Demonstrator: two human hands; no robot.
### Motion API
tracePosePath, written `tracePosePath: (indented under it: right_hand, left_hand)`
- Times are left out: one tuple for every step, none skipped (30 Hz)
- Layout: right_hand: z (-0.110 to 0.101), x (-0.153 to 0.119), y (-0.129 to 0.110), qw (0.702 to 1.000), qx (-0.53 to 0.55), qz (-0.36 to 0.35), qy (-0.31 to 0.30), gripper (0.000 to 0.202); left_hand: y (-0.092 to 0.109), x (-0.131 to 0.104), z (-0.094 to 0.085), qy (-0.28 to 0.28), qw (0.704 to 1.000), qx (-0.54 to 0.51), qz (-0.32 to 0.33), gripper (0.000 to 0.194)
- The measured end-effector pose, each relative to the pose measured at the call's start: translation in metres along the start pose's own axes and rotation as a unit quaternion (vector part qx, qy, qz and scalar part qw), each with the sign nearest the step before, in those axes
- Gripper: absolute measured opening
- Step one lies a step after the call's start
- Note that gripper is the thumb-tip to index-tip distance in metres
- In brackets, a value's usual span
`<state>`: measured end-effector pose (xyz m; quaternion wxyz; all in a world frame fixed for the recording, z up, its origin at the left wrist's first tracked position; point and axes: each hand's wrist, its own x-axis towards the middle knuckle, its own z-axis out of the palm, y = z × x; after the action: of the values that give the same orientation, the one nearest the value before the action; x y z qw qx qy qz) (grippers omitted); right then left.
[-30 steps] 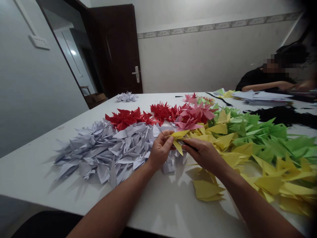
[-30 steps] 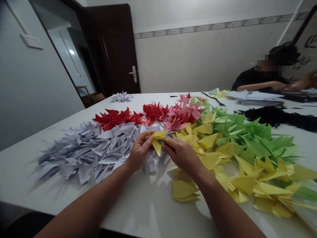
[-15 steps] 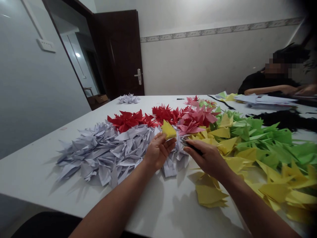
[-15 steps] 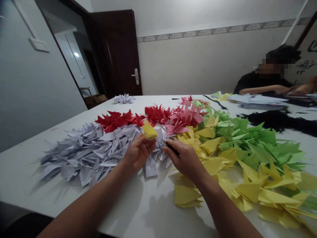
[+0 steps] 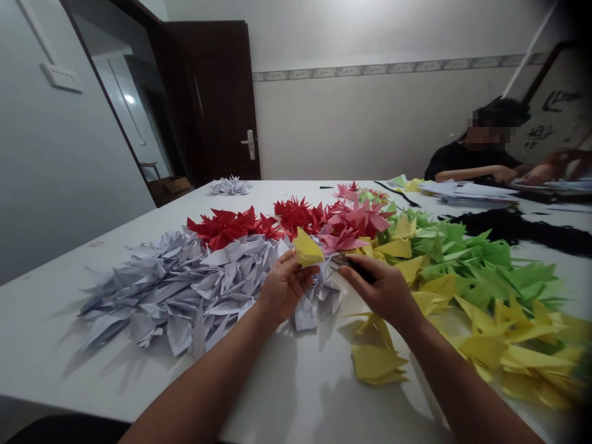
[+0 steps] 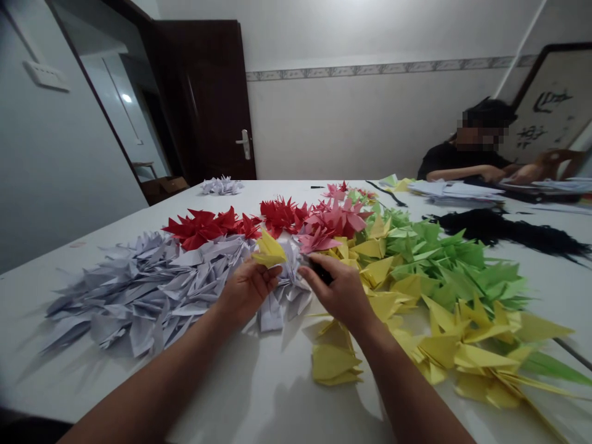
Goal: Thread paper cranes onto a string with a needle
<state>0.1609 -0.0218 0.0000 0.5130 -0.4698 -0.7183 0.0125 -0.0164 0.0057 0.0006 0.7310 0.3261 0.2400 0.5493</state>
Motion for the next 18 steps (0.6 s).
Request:
tracePosePath:
  right_hand:
    - [-0.004, 0.002, 0.002, 0.999, 0.002, 0.032, 0.028, 0.031]
    - [-0.008, 0.004, 0.005, 0.996, -0.003, 0.068, 0.053, 0.035]
    - [-0.014, 0.006, 0.009, 0.992, -0.017, 0.104, 0.075, 0.037]
    - [-0.020, 0.008, 0.013, 0.985, -0.041, 0.139, 0.093, 0.039]
    - [-0.027, 0.009, 0.017, 0.977, -0.075, 0.171, 0.106, 0.039]
    - [-0.033, 0.011, 0.021, 0.967, -0.115, 0.199, 0.109, 0.039]
    - [-0.039, 0.012, 0.025, 0.957, -0.156, 0.223, 0.099, 0.038]
    - [-0.044, 0.013, 0.029, 0.947, -0.194, 0.243, 0.077, 0.038]
    - [-0.047, 0.014, 0.032, 0.939, -0.224, 0.258, 0.042, 0.039]
    - [-0.049, 0.014, 0.035, 0.931, -0.248, 0.268, 0.003, 0.041]
    - [-0.050, 0.014, 0.037, 0.924, -0.265, 0.275, -0.035, 0.043]
    - [-0.049, 0.014, 0.038, 0.917, -0.277, 0.279, -0.066, 0.044]
    - [-0.048, 0.014, 0.040, 0.912, -0.286, 0.283, -0.085, 0.044]
    - [-0.046, 0.014, 0.041, 0.907, -0.292, 0.287, -0.095, 0.042]
    - [-0.044, 0.013, 0.042, 0.904, -0.296, 0.293, -0.097, 0.039]
    - [-0.042, 0.013, 0.043, 0.902, -0.298, 0.298, -0.095, 0.035]
    - [-0.041, 0.013, 0.044, 0.901, -0.297, 0.303, -0.091, 0.031]
    - [-0.040, 0.013, 0.045, 0.901, -0.294, 0.306, -0.086, 0.027]
  left_hand:
    - [-0.002, -0.001, 0.000, -0.017, 0.999, 0.037, 0.018, 0.026]
    - [-0.006, -0.003, 0.001, -0.039, 0.996, 0.078, 0.036, 0.029]
    - [-0.009, -0.005, 0.001, -0.068, 0.989, 0.118, 0.051, 0.031]
    - [-0.013, -0.008, 0.002, -0.099, 0.980, 0.159, 0.063, 0.031]
    - [-0.017, -0.011, 0.002, -0.130, 0.968, 0.203, 0.071, 0.030]
    - [-0.020, -0.013, 0.002, -0.155, 0.952, 0.253, 0.076, 0.028]
    - [-0.023, -0.015, 0.002, -0.172, 0.932, 0.308, 0.083, 0.025]
    - [-0.026, -0.017, 0.001, -0.182, 0.908, 0.364, 0.097, 0.023]
    - [-0.028, -0.018, 0.000, -0.189, 0.880, 0.420, 0.117, 0.022]
    - [-0.029, -0.019, -0.001, -0.192, 0.851, 0.467, 0.141, 0.022]
    - [-0.030, -0.018, -0.002, -0.195, 0.826, 0.502, 0.166, 0.024]
    - [-0.030, -0.017, -0.003, -0.198, 0.807, 0.523, 0.189, 0.026]
    - [-0.030, -0.016, -0.005, -0.202, 0.794, 0.535, 0.207, 0.028]
    - [-0.030, -0.015, -0.006, -0.206, 0.786, 0.540, 0.218, 0.029]
    - [-0.030, -0.015, -0.007, -0.209, 0.783, 0.541, 0.224, 0.031]
    - [-0.029, -0.014, -0.007, -0.211, 0.782, 0.541, 0.226, 0.032]
    - [-0.029, -0.014, -0.007, -0.211, 0.779, 0.544, 0.227, 0.031]
    - [-0.028, -0.014, -0.006, -0.209, 0.776, 0.549, 0.229, 0.030]
